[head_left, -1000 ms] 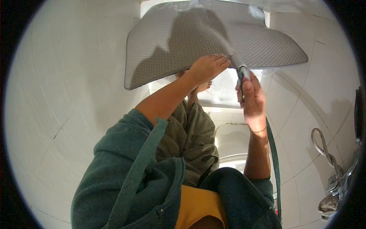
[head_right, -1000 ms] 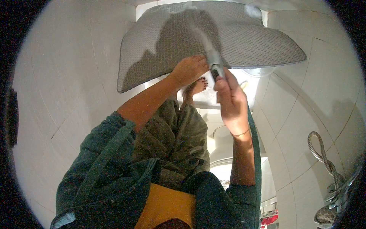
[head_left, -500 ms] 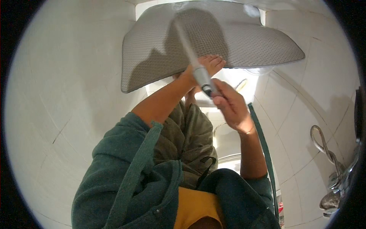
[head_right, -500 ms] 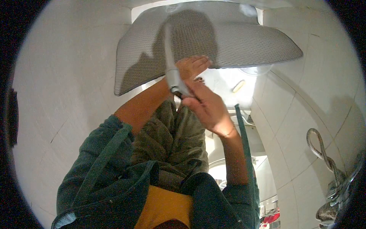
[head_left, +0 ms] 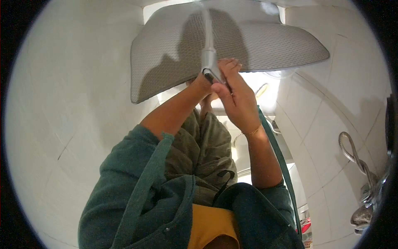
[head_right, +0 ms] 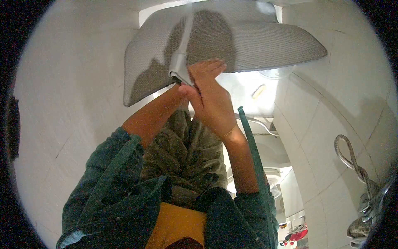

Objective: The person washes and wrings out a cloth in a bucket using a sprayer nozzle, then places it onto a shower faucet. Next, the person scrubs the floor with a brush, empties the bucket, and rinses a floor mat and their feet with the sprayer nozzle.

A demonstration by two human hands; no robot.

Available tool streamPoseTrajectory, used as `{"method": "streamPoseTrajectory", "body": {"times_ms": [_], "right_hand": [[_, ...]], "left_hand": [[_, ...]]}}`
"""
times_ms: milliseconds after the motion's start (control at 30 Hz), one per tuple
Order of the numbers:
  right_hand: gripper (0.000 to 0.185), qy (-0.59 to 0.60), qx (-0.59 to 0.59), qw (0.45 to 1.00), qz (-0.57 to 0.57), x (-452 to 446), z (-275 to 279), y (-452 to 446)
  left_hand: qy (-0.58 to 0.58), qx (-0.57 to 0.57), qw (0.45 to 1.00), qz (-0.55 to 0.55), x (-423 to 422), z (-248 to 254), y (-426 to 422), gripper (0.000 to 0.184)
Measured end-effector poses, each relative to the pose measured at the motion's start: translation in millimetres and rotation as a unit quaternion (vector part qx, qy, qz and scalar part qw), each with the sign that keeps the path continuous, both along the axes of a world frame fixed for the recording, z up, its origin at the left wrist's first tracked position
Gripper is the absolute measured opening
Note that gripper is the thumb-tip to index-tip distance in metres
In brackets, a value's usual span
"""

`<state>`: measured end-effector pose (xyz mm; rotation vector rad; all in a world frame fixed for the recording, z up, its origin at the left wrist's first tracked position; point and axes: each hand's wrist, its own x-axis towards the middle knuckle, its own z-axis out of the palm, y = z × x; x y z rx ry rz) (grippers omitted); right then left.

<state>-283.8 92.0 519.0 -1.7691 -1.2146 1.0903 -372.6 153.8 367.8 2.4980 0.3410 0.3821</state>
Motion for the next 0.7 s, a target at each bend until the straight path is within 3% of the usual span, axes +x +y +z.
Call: {"method": "streamPoseTrajectory", "body": {"times_ms": [33, 67, 100, 133, 167, 200, 233, 400, 500, 533, 700], "right_hand": [[0.044, -0.013, -0.016, 0.999, -0.026, 4, -1, -1], [0.044, -0.026, -0.031, 0.998, -0.052, 9, -1, -2], [0.044, -0.027, -0.031, 0.998, -0.053, 14, -3, -4], [0.042, -0.045, -0.010, 0.995, -0.092, 20, -6, -4], [0.040, -0.061, 0.011, 0.989, -0.131, 26, -9, -6], [0.040, -0.056, 0.011, 0.988, -0.146, 34, -10, -7], [0.039, -0.068, -0.007, 0.983, -0.169, 41, -14, -11], [0.036, -0.094, -0.026, 0.964, -0.249, 55, -7, -9], [0.037, -0.116, -0.037, 0.966, -0.226, 52, -5, -10], [0.038, -0.070, -0.039, 0.970, -0.229, 46, -1, -10], [0.042, -0.042, 0.101, 0.979, -0.170, 44, 6, -32]], "left_hand": [[-0.003, -0.001, 1.000, -0.002, -3, -9, -5, 0.040], [-0.021, -0.224, 0.973, 0.044, -10, -31, -16, 0.038], [-0.036, -0.436, 0.895, 0.089, -6, -8, -9, 0.037], [0.242, -0.340, 0.908, 0.027, -2, 14, 1, 0.034], [0.242, -0.340, 0.908, 0.027, 0, 17, 1, 0.034], [0.189, -0.157, 0.969, 0.006, 2, 20, 1, 0.034], [0.127, 0.033, 0.991, -0.014, 3, 23, 1, 0.034], [0.116, 0.021, 0.993, -0.012, 4, 13, -2, 0.037], [0.093, 0.016, 0.995, -0.014, 2, 12, 0, 0.037], [0.110, 0.013, 0.994, -0.018, 3, 13, 0, 0.038], [0.184, 0.006, 0.982, -0.028, 8, 29, 5, 0.040]]}}
